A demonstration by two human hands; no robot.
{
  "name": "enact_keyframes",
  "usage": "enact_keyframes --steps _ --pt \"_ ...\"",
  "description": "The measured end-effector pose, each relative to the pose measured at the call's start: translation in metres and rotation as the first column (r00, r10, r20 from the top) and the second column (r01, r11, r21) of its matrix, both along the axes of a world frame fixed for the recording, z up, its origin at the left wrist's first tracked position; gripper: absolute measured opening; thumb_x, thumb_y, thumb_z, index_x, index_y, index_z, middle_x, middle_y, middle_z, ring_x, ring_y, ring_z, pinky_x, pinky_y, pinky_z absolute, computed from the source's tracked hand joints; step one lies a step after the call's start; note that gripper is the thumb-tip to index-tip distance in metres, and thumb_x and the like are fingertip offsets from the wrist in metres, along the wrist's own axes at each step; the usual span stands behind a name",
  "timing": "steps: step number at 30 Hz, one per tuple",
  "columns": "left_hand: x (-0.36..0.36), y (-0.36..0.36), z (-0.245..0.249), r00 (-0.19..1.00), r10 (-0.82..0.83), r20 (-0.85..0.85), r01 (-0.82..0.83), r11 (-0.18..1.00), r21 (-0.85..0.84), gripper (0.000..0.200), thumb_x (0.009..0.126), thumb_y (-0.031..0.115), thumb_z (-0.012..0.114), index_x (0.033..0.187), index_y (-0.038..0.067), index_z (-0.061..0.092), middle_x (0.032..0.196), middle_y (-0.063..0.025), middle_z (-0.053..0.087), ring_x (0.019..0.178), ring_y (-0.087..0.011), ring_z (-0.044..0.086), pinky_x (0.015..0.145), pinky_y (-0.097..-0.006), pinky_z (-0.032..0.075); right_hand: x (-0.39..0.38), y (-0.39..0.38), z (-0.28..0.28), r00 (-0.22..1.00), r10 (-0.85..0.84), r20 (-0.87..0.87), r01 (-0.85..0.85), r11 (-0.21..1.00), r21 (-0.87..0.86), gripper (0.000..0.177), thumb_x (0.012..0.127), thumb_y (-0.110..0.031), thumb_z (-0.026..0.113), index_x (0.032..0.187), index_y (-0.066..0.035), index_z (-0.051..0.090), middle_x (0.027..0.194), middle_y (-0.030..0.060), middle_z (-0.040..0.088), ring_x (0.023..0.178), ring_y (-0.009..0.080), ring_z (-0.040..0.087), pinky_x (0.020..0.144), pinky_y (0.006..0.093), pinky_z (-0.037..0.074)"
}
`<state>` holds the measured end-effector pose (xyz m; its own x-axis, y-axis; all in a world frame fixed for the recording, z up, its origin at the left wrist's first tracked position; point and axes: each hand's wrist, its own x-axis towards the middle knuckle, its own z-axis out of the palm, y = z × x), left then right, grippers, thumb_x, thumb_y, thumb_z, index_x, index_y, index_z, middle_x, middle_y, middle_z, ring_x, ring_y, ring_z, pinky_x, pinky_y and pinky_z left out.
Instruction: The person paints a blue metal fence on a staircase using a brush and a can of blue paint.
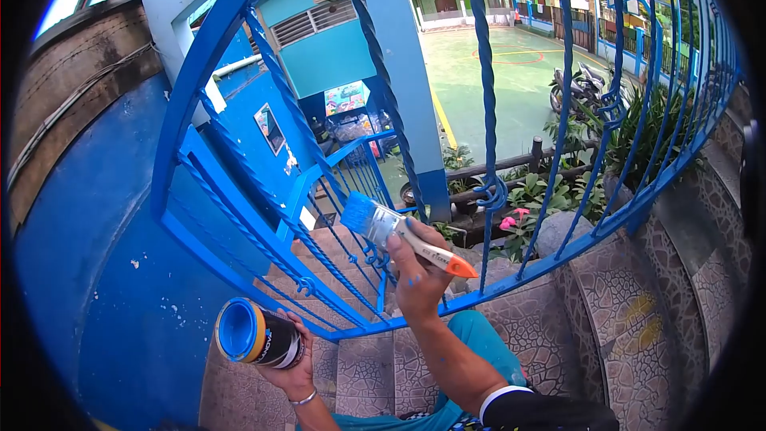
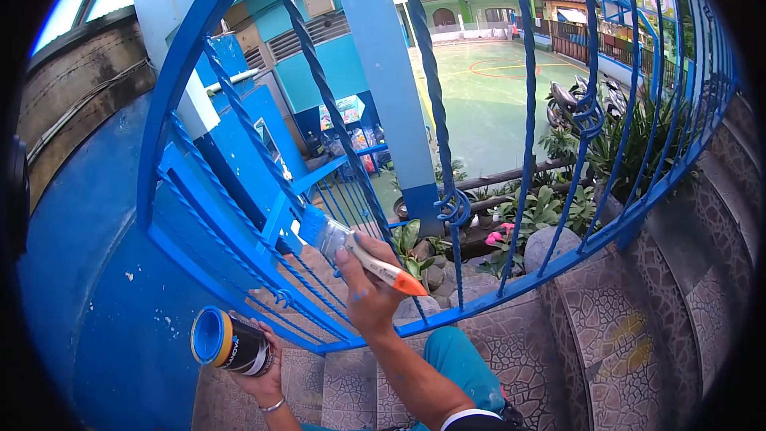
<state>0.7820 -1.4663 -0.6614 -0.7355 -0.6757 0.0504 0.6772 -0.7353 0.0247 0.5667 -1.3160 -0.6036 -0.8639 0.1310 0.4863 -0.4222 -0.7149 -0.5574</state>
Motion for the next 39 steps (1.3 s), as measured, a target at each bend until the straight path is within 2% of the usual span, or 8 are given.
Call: enact_keyframes --steps 6,14,18,22,27,31,37,39 --pt "0.001 -0.002 -0.007 1.0 0.006 0.027 -0.007 1.0 0.029 0.084 0.091 0.059 0.071 0.155 0.008 0.055 0.157 -0.0207 0.057 0.144 -0.0405 0.051 0.114 -0.0601 0.048 -0.015 -0.014 -0.018 0.901 0.372 0.224 -0.311 0.912 -0.268 0.054 0.101 -0.011 0.081 0.145 0.01 0.058 0.132 0.0187 0.069 0.116 0.0205 0.071 0.099 0.0343 0.061" --pt "0.001 -0.003 -0.009 0.999 0.017 0.05 -0.018 0.999 0.032 0.084 0.091 0.061 0.07 0.156 0.009 0.055 0.158 -0.0199 0.057 0.144 -0.0408 0.051 0.113 -0.0601 0.048 -0.01 0.0 -0.059 0.803 0.228 0.551 -0.15 0.971 -0.184 0.04 0.097 -0.004 0.079 0.132 0.009 0.066 0.109 0.0137 0.076 0.084 0.0155 0.076 0.075 0.0295 0.067" --pt "0.001 -0.005 -0.009 0.999 0.009 0.042 -0.013 0.997 0.08 0.085 0.091 0.062 0.07 0.156 0.008 0.055 0.158 -0.0197 0.057 0.144 -0.0407 0.051 0.113 -0.0601 0.048 -0.006 0.015 -0.034 0.839 0.229 0.493 -0.114 0.961 -0.251 0.044 0.1 -0.004 0.077 0.138 0.008 0.061 0.112 0.0156 0.076 0.085 0.0165 0.077 0.072 0.0297 0.067" --pt "-0.001 -0.005 -0.008 0.999 0.0 0.045 -0.004 0.996 0.084 0.085 0.091 0.061 0.069 0.156 0.007 0.055 0.158 -0.0196 0.057 0.143 -0.0406 0.051 0.113 -0.0603 0.048 -0.013 -0.001 -0.012 0.865 0.396 0.308 -0.288 0.895 -0.34 0.049 0.1 -0.005 0.077 0.144 0.007 0.057 0.117 0.0174 0.076 0.098 0.0206 0.077 0.081 0.0351 0.067" --pt "0.0 -0.004 -0.009 0.999 0.006 0.051 -0.008 0.999 0.042 0.084 0.091 0.06 0.069 0.156 0.007 0.055 0.157 -0.0196 0.058 0.143 -0.0402 0.051 0.113 -0.0601 0.048 -0.021 0.005 -0.045 0.868 0.234 0.438 -0.251 0.968 -0.022 0.04 0.096 -0.007 0.083 0.132 0.005 0.07 0.114 0.0131 0.077 0.099 0.0177 0.074 0.083 0.0323 0.062" --pt "0.002 -0.001 -0.005 0.999 -0.001 0.053 -0.004 0.995 0.096 0.084 0.091 0.059 0.069 0.155 0.007 0.055 0.156 -0.0199 0.058 0.143 -0.0402 0.052 0.113 -0.0599 0.048 -0.021 0.023 -0.049 0.9 0.097 0.425 -0.101 0.995 -0.013 0.032 0.095 -0.002 0.082 0.124 0.009 0.072 0.115 0.0153 0.077 0.1 0.019 0.075 0.09 0.0315 0.064" --pt "0.0 -0.005 -0.006 0.998 -0.004 0.062 -0.002 0.994 0.107 0.084 0.091 0.059 0.068 0.155 0.007 0.055 0.156 -0.02 0.058 0.142 -0.0406 0.052 0.113 -0.06 0.049 -0.017 0.017 -0.01 0.978 0.189 0.089 -0.186 0.982 -0.037 0.038 0.097 -0.007 0.084 0.131 0.002 0.071 0.121 0.0107 0.075 0.107 0.0164 0.072 0.093 0.0303 0.06" --pt "0.001 -0.003 -0.007 0.998 0.001 0.063 -0.007 0.995 0.097 0.083 0.092 0.06 0.067 0.155 0.008 0.055 0.155 -0.02 0.058 0.141 -0.0407 0.053 0.112 -0.0599 0.049 -0.024 0.012 -0.016 0.973 0.191 0.131 -0.193 0.981 0.004 0.038 0.097 -0.006 0.084 0.131 0.002 0.071 0.12 0.0099 0.075 0.108 0.0162 0.072 0.093 0.0295 0.06"
